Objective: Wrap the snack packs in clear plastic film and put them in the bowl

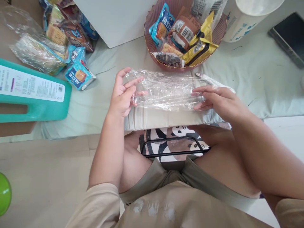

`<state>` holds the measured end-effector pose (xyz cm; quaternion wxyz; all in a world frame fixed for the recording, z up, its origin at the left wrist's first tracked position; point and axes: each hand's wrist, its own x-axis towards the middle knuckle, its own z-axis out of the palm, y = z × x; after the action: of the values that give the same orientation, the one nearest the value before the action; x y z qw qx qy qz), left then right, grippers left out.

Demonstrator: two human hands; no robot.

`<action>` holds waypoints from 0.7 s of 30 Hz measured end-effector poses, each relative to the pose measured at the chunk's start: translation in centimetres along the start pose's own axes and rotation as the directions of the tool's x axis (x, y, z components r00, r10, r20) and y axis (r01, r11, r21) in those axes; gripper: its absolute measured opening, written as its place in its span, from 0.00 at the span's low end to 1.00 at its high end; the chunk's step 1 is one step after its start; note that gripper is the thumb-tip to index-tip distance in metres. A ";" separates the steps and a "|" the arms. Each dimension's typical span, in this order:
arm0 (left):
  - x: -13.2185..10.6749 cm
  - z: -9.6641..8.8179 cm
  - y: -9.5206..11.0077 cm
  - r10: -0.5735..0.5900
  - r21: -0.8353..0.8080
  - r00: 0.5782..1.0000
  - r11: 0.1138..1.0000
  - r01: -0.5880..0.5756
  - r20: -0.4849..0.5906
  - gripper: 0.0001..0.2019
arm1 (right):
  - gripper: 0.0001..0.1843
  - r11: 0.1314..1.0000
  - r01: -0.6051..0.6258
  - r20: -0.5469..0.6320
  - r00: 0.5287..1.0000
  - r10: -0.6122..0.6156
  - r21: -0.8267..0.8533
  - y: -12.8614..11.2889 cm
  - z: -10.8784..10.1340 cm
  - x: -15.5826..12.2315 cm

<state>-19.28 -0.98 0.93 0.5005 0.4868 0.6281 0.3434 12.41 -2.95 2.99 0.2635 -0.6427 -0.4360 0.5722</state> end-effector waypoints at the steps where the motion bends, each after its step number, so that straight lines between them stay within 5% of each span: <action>1: 0.0 0.1 0.0 -0.020 0.002 1.000 1.000 0.020 -0.008 0.36 | 0.08 1.000 0.002 0.006 1.000 -0.002 -0.008 0.1 -0.1 0.1; 7: 0.3 0.7 -0.5 -0.040 0.014 0.997 0.999 0.041 -0.065 0.38 | 0.05 0.991 0.085 -0.051 0.995 -0.090 -0.099 1.1 -0.7 1.1; 11: 1.0 0.8 -1.6 0.072 0.075 0.995 0.995 -0.066 -0.071 0.36 | 0.12 0.989 0.069 -0.116 0.990 -0.084 -0.128 1.1 -0.4 1.2; 15: 1.9 0.8 -3.0 0.211 0.084 0.973 0.975 -0.204 -0.097 0.38 | 0.07 0.985 -0.003 -0.221 0.975 -0.035 -0.170 0.7 0.1 1.2; 21: 2.7 0.5 -4.2 0.246 0.116 0.956 0.967 -0.229 -0.160 0.34 | 0.09 0.964 0.041 -0.246 0.963 -0.108 -0.262 0.9 0.0 1.4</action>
<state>-20.03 0.35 -3.81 0.3751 0.5505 0.6219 0.4117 12.62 -2.21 1.55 0.2548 -0.7233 -0.4917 0.4125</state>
